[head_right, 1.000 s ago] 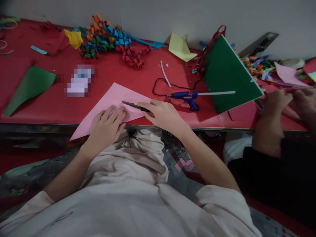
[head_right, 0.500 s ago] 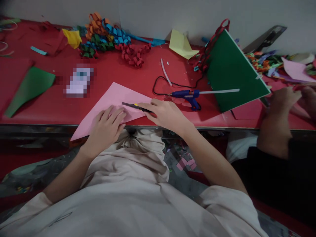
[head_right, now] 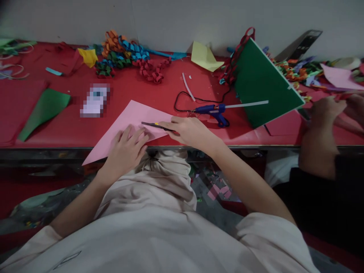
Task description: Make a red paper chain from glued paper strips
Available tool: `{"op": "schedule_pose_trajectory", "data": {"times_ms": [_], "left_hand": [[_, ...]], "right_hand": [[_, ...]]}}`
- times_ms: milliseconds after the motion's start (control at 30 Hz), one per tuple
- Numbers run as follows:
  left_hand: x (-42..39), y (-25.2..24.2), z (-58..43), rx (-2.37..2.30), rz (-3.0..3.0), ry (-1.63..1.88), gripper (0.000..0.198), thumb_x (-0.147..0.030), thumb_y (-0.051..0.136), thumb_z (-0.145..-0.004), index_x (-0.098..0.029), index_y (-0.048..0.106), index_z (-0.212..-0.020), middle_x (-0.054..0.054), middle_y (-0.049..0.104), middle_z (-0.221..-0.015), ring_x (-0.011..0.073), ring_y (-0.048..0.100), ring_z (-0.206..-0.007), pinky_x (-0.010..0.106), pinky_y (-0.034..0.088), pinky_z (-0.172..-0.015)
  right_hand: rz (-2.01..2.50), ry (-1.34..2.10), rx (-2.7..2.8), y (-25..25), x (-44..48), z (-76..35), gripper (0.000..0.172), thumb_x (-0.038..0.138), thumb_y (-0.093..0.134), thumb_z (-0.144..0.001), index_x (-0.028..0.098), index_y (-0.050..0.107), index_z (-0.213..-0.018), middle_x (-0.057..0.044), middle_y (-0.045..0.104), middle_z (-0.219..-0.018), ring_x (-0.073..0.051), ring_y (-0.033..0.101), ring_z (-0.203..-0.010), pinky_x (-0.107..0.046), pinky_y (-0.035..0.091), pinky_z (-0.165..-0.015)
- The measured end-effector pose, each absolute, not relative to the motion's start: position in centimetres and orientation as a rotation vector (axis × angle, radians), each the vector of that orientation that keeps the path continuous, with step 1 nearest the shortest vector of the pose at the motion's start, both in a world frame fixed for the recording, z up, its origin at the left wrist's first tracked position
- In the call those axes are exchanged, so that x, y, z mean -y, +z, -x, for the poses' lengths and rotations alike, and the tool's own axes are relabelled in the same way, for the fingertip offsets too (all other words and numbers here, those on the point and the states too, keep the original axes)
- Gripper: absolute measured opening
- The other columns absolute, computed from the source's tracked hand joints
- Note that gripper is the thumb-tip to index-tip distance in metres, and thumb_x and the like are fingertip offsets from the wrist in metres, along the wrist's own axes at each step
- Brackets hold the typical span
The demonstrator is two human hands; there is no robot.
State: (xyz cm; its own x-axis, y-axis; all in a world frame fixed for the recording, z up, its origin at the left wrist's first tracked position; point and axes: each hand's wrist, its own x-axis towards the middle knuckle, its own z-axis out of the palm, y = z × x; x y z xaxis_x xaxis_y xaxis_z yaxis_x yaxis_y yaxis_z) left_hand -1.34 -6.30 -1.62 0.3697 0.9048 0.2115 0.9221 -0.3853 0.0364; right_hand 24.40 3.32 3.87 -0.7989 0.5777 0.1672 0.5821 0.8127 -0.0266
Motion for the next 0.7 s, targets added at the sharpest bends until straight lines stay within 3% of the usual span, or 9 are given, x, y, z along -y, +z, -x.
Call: {"op": "schedule_pose_trajectory", "data": {"times_ms": [700], "left_hand": [[6.4, -1.6, 1.0, 1.701, 2.532, -0.263, 0.052, -0.035, 0.043, -0.105, -0.03, 0.048, -0.157, 0.012, 0.044, -0.165, 0.0483, 0.033, -0.153, 0.07, 0.032, -0.116]], "right_hand": [[0.938, -0.191, 2.849, 4.1, -1.4, -28.2, 0.044, 0.031, 0.046, -0.107, 0.032, 0.061, -0.148, -0.005, 0.071, -0.094, -0.016, 0.059, -0.078, -0.03, 0.027, -0.058]]}}
